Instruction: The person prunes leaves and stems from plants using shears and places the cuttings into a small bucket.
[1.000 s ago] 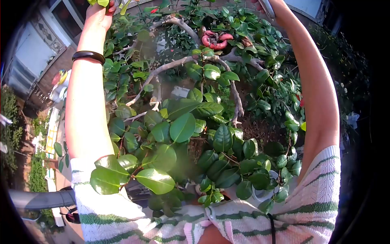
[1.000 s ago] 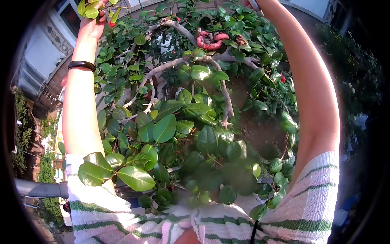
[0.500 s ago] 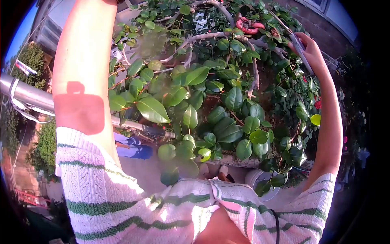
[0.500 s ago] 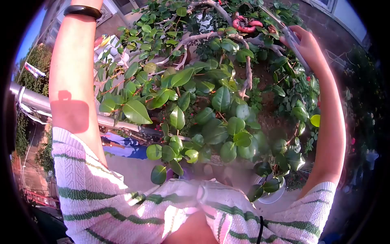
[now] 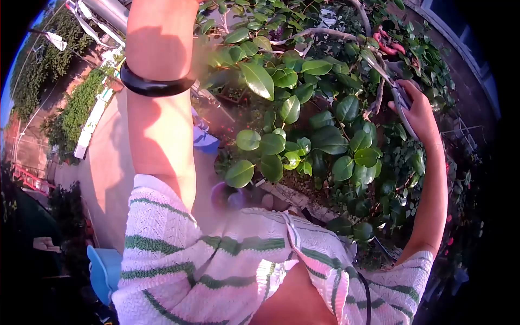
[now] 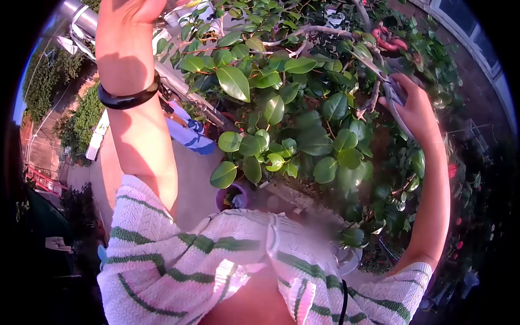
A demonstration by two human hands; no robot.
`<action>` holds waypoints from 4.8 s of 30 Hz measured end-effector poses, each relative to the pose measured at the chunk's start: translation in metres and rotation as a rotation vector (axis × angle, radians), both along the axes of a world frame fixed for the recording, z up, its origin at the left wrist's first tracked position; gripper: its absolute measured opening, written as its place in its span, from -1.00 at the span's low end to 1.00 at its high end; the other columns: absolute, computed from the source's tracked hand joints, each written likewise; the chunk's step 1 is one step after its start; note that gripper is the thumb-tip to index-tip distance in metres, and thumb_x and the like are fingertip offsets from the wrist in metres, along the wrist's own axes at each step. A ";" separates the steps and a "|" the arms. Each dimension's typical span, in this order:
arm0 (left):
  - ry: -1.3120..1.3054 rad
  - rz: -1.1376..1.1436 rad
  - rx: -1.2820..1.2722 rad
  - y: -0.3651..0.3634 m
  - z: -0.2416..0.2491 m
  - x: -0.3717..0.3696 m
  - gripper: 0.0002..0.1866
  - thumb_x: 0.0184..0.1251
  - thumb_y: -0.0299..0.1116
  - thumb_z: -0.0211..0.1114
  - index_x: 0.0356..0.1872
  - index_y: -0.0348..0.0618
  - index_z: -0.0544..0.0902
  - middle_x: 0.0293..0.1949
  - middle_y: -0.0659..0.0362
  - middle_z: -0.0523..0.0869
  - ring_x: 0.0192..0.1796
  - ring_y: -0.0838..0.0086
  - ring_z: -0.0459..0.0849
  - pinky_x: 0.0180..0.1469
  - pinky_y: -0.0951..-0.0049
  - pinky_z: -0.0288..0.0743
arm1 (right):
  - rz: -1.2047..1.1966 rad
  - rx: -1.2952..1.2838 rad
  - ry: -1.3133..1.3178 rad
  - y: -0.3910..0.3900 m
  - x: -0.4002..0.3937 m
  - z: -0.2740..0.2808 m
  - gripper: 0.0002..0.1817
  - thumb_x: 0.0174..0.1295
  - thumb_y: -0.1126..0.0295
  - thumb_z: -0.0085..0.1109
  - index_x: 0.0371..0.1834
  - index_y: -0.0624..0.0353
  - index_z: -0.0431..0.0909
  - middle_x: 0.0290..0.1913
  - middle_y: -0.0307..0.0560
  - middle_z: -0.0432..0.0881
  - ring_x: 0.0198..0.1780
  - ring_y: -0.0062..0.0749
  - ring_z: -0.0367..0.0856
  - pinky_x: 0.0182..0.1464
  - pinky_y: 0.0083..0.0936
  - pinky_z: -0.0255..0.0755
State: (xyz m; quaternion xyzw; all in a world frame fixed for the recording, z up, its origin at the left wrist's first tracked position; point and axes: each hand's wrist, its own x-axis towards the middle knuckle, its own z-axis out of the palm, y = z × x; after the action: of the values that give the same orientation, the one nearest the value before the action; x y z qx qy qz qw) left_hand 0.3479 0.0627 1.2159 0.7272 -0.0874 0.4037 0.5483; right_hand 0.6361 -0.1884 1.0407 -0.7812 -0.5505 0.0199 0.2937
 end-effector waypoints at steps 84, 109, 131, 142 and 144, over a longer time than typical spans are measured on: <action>0.380 -0.031 -0.762 0.085 -0.213 0.034 -0.77 0.28 -0.39 0.26 -0.07 -0.18 0.56 -0.25 0.21 0.64 -0.43 0.62 0.45 -0.49 0.69 0.31 | 0.362 -0.225 -0.147 0.156 -0.078 -0.016 -0.51 0.11 0.09 0.35 -0.06 0.24 0.55 -0.21 0.15 0.67 -0.10 0.05 0.65 -0.02 -0.21 0.52; 0.106 0.268 -0.043 -0.099 -0.170 0.018 -0.73 0.23 -0.42 0.35 -0.10 -0.35 0.65 -0.27 0.19 0.72 -0.30 0.59 0.62 -0.22 0.56 0.50 | 0.361 0.019 0.335 0.133 -0.028 -0.013 -0.48 0.21 -0.03 0.25 -0.06 0.25 0.54 -0.27 -0.07 0.63 -0.25 -0.40 0.59 -0.17 -0.46 0.42; 0.460 0.921 -1.416 -0.177 -0.541 -0.399 -0.63 0.22 -0.41 0.38 0.03 -0.10 0.51 -0.37 0.32 0.58 -0.49 0.67 0.45 -0.52 0.67 0.21 | 0.251 0.286 0.456 -0.158 -0.186 0.023 0.02 0.16 -0.43 -0.05 0.28 0.42 0.24 -0.28 -0.11 0.30 -0.34 -0.49 0.28 -0.31 -0.62 0.12; 0.211 0.649 -1.912 -0.129 -0.716 -0.429 -0.56 0.27 -0.20 0.40 0.11 0.11 0.44 0.00 0.25 0.55 0.00 0.34 0.57 -0.05 0.23 0.59 | 0.072 0.160 0.527 -0.155 -0.279 -0.006 0.11 0.05 -0.46 0.09 0.31 0.41 0.21 -0.38 -0.24 0.31 -0.43 -0.62 0.26 -0.41 -0.70 0.09; 0.191 0.696 -1.929 -0.118 -0.749 -0.428 -0.52 0.23 -0.16 0.43 0.12 0.11 0.44 0.00 0.26 0.55 0.01 0.32 0.56 -0.05 0.16 0.59 | 0.060 0.140 0.518 -0.153 -0.285 -0.006 0.11 0.04 -0.46 0.10 0.32 0.41 0.19 -0.37 -0.24 0.31 -0.44 -0.62 0.26 -0.42 -0.71 0.09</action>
State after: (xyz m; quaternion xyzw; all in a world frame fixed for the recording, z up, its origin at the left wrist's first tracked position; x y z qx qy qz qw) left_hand -0.0803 -0.0552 0.4666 -0.0085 0.5334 0.3791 0.7561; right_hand 0.3510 -0.3415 1.0349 -0.7112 -0.4800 0.1898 0.4772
